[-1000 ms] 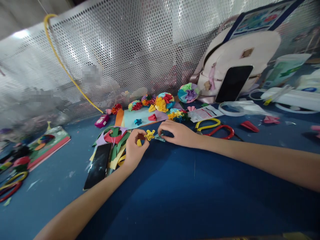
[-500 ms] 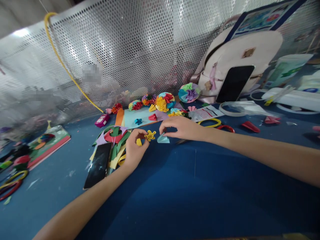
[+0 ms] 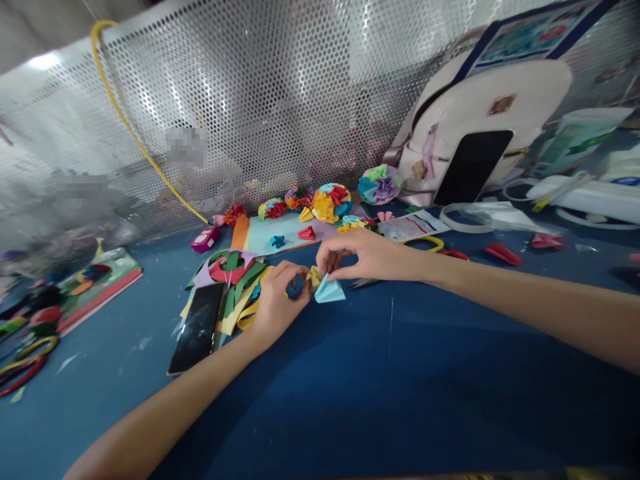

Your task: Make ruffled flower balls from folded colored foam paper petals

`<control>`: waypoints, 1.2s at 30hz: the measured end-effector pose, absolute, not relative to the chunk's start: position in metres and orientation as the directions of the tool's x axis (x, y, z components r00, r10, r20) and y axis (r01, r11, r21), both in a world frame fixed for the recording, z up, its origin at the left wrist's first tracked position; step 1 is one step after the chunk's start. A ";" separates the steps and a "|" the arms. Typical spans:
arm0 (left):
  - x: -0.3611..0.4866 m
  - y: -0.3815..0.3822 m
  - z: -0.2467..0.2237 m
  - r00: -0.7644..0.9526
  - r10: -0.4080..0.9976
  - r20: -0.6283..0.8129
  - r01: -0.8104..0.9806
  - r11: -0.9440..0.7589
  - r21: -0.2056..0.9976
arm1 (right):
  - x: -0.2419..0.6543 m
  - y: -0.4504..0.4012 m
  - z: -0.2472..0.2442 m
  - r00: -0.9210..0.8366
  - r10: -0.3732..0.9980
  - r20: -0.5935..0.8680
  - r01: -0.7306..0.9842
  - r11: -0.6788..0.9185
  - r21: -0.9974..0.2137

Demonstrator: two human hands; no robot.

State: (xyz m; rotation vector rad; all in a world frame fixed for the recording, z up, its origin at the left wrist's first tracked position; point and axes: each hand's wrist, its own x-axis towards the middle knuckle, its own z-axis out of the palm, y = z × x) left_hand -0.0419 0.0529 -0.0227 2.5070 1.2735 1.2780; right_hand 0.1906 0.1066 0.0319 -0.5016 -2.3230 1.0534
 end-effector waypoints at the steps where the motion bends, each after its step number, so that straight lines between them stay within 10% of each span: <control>1: -0.042 0.052 -0.023 0.344 0.676 0.651 0.659 -0.668 0.346 | 0.189 0.104 0.032 -0.784 0.537 0.310 0.113 0.616 -0.780; 5: -0.044 0.051 -0.024 0.405 0.632 0.660 0.667 -0.699 0.260 | 0.184 0.097 0.029 -0.756 0.582 0.299 0.171 0.617 -0.768; 26: -0.042 0.050 -0.021 0.273 0.833 0.480 0.573 -0.542 0.614 | 0.173 0.097 0.004 -0.726 0.628 0.282 0.277 0.642 -0.715; 36: -0.045 0.053 -0.016 0.316 0.895 0.314 0.589 -0.445 0.674 | 0.177 0.100 0.001 -0.841 0.452 0.298 0.297 0.845 -0.446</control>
